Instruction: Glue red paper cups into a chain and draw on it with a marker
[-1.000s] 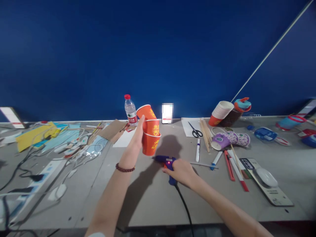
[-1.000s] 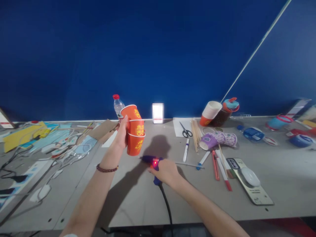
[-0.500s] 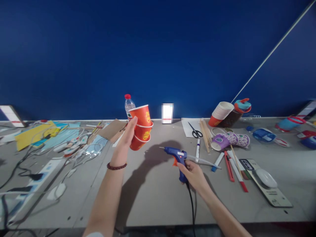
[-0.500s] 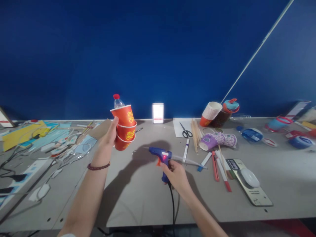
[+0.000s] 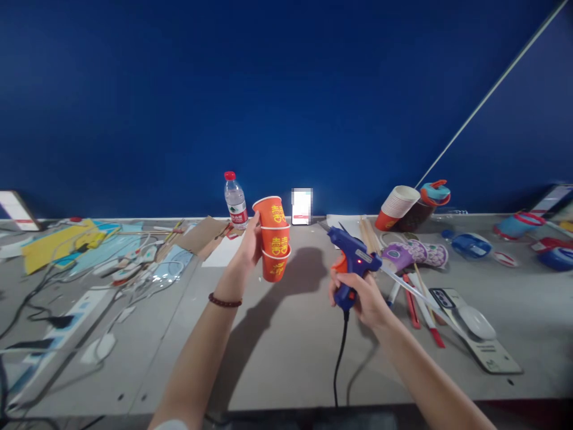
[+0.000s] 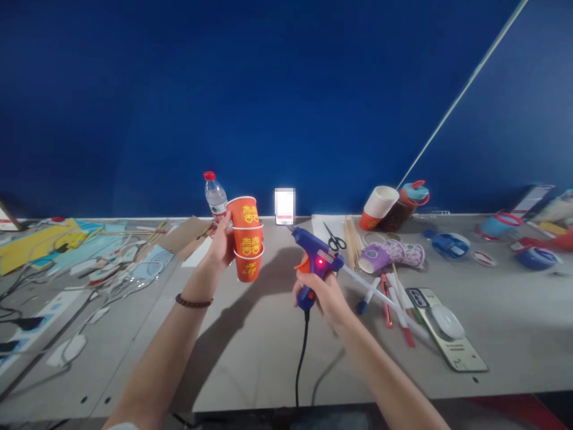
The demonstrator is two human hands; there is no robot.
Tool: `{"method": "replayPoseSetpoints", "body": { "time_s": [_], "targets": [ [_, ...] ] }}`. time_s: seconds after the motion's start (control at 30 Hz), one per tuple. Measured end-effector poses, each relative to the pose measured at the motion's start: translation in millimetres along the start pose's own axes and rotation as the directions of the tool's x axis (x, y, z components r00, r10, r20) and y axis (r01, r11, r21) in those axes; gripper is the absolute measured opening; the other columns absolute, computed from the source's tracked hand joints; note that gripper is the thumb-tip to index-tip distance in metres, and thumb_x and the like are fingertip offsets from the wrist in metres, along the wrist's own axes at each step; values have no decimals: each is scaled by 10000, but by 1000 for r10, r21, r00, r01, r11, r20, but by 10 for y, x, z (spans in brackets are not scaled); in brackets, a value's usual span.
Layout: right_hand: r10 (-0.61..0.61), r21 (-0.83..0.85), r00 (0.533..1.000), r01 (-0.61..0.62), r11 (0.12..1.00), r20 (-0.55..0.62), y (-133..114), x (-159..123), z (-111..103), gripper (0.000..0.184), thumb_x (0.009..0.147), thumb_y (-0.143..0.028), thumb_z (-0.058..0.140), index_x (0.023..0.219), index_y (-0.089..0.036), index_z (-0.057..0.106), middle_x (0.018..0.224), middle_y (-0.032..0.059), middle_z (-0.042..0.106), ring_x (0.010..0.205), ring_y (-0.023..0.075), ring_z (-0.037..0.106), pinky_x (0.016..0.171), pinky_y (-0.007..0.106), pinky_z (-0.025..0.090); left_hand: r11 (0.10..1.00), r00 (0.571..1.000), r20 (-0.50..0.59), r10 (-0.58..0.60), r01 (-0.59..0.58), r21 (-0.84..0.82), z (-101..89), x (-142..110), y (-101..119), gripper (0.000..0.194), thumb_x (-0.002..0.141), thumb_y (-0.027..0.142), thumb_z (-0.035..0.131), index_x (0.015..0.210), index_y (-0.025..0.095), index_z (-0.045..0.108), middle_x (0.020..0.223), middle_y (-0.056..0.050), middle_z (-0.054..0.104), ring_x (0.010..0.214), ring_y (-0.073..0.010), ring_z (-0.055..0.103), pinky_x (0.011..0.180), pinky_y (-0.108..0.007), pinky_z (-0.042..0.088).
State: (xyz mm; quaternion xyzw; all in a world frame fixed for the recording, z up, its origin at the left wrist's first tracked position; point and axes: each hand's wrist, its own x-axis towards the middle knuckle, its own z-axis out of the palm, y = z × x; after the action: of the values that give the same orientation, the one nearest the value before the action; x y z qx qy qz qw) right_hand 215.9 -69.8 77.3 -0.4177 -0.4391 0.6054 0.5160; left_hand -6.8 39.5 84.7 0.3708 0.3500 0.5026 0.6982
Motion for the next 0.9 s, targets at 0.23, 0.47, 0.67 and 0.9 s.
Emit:
{"method": "replayPoseSetpoints", "body": {
  "time_s": [0.23, 0.47, 0.67, 0.9],
  "targets": [
    [-143, -70, 984, 150, 986, 107, -261, 245, 151, 223, 757, -266, 632, 946, -192, 540, 660, -43, 617, 491, 142, 632, 512, 262, 456, 993, 996, -4, 94, -94, 68, 15, -30, -89, 637, 752, 708, 525, 969, 121, 644, 805, -122, 714, 673, -243, 678, 620, -360, 545],
    [-186, -126, 981, 192, 973, 53, -356, 319, 215, 231, 715, -309, 633, 896, -197, 545, 599, -51, 591, 458, 133, 587, 509, 285, 460, 941, 965, 72, 253, -262, 215, 77, -102, -19, 444, 723, 479, 692, 1016, 155, 612, 913, -96, 704, 791, -239, 675, 700, -339, 526],
    [-135, -240, 986, 155, 958, 95, -387, 340, 53, 223, 714, -293, 634, 900, -196, 558, 561, -56, 565, 492, 153, 600, 556, 310, 471, 942, 966, -43, 254, -238, 235, 116, -90, -18, 411, 752, 482, 645, 993, 150, 618, 894, -95, 701, 748, -239, 667, 684, -359, 523],
    [-46, -339, 983, 105, 935, 176, -418, 353, -26, 152, 697, -218, 609, 843, -174, 606, 584, -24, 594, 530, 134, 564, 580, 290, 457, 899, 936, -72, 345, -307, 312, 123, -90, -48, 510, 676, 485, 725, 1043, 157, 590, 940, -101, 687, 795, -251, 669, 709, -366, 520]
  ]
}}
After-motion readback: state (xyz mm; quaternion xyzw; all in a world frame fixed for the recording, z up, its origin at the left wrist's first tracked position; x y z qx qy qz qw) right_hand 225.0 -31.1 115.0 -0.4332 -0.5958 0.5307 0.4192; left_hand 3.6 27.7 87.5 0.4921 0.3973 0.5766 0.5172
